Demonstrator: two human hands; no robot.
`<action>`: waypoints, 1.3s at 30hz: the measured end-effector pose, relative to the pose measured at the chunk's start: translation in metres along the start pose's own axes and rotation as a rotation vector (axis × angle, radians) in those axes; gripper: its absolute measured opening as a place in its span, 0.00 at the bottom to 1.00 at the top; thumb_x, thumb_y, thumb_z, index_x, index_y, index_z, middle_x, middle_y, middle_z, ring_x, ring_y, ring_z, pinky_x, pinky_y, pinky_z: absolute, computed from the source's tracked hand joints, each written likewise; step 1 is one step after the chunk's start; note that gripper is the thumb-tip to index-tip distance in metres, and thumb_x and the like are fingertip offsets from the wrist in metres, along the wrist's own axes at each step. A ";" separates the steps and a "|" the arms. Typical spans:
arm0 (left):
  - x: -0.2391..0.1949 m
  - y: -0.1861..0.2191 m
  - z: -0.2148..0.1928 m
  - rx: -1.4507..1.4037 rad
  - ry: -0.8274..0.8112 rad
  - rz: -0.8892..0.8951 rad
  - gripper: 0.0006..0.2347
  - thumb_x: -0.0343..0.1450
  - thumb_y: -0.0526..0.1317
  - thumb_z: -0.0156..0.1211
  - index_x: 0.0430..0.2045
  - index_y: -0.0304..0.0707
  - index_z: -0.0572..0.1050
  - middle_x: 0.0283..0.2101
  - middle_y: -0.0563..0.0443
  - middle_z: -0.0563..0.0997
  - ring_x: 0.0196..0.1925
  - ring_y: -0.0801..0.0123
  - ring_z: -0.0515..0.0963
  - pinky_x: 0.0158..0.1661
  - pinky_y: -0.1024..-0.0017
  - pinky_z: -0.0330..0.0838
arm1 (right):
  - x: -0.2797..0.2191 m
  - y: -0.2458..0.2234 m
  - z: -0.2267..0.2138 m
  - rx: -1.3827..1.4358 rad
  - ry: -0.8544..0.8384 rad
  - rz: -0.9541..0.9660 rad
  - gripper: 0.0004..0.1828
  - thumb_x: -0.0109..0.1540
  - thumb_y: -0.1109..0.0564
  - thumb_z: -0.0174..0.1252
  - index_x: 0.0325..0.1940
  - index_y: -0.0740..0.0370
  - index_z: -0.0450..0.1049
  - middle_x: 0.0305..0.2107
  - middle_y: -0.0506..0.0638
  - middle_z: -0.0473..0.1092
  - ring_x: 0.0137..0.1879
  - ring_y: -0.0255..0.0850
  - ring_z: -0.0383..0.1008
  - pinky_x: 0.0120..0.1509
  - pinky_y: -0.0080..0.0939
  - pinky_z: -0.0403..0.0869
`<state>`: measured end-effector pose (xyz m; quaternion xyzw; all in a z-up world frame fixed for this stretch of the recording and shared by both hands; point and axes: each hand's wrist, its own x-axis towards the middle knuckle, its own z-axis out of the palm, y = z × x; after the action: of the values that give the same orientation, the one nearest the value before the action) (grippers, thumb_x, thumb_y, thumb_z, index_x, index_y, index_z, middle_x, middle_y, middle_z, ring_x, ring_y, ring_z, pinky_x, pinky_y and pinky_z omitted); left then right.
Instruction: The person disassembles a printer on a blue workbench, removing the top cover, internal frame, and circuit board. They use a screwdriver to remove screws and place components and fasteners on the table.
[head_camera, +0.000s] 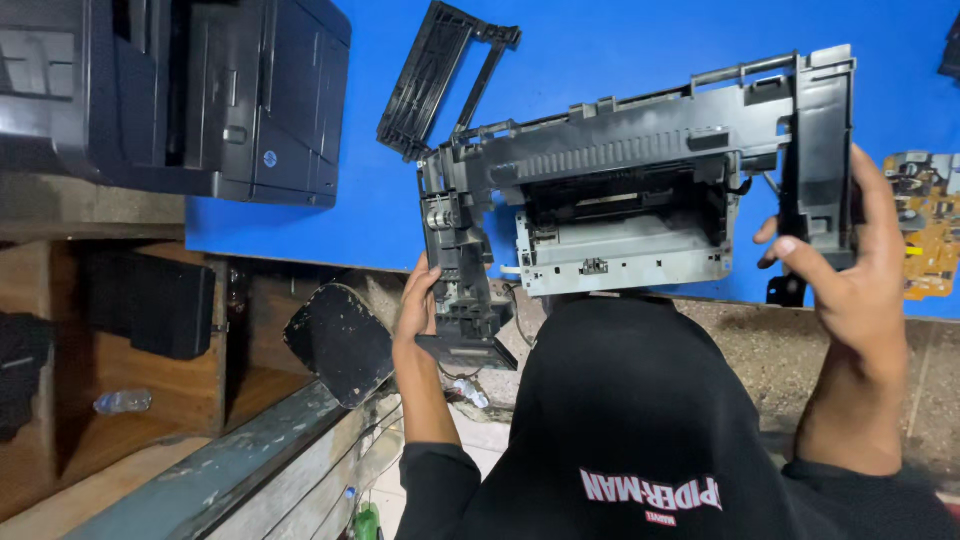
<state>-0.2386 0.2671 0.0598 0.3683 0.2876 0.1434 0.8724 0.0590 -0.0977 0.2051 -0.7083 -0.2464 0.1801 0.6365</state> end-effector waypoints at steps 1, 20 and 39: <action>0.000 0.002 0.004 0.002 -0.029 0.007 0.24 0.74 0.36 0.52 0.67 0.30 0.62 0.59 0.39 0.76 0.59 0.57 0.77 0.59 0.61 0.72 | 0.000 0.001 -0.005 0.033 0.021 0.021 0.44 0.67 0.62 0.62 0.84 0.67 0.49 0.54 0.58 0.68 0.49 0.45 0.77 0.48 0.42 0.79; -0.007 0.008 0.189 0.324 -0.683 0.158 0.36 0.75 0.48 0.55 0.78 0.33 0.48 0.72 0.41 0.68 0.73 0.61 0.69 0.71 0.65 0.60 | -0.065 0.217 -0.130 0.997 0.121 0.301 0.27 0.64 0.53 0.55 0.67 0.62 0.62 0.47 0.56 0.67 0.36 0.37 0.63 0.36 0.34 0.65; -0.006 0.053 0.270 0.473 -0.404 0.749 0.22 0.83 0.55 0.43 0.59 0.36 0.74 0.57 0.39 0.81 0.64 0.57 0.79 0.70 0.58 0.69 | -0.098 0.287 -0.113 1.047 0.463 0.468 0.24 0.73 0.43 0.48 0.68 0.56 0.71 0.54 0.51 0.76 0.54 0.47 0.78 0.54 0.49 0.80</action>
<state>-0.0812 0.1495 0.2525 0.6552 -0.0153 0.3037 0.6915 0.0779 -0.2657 -0.0708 -0.3580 0.1814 0.2537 0.8801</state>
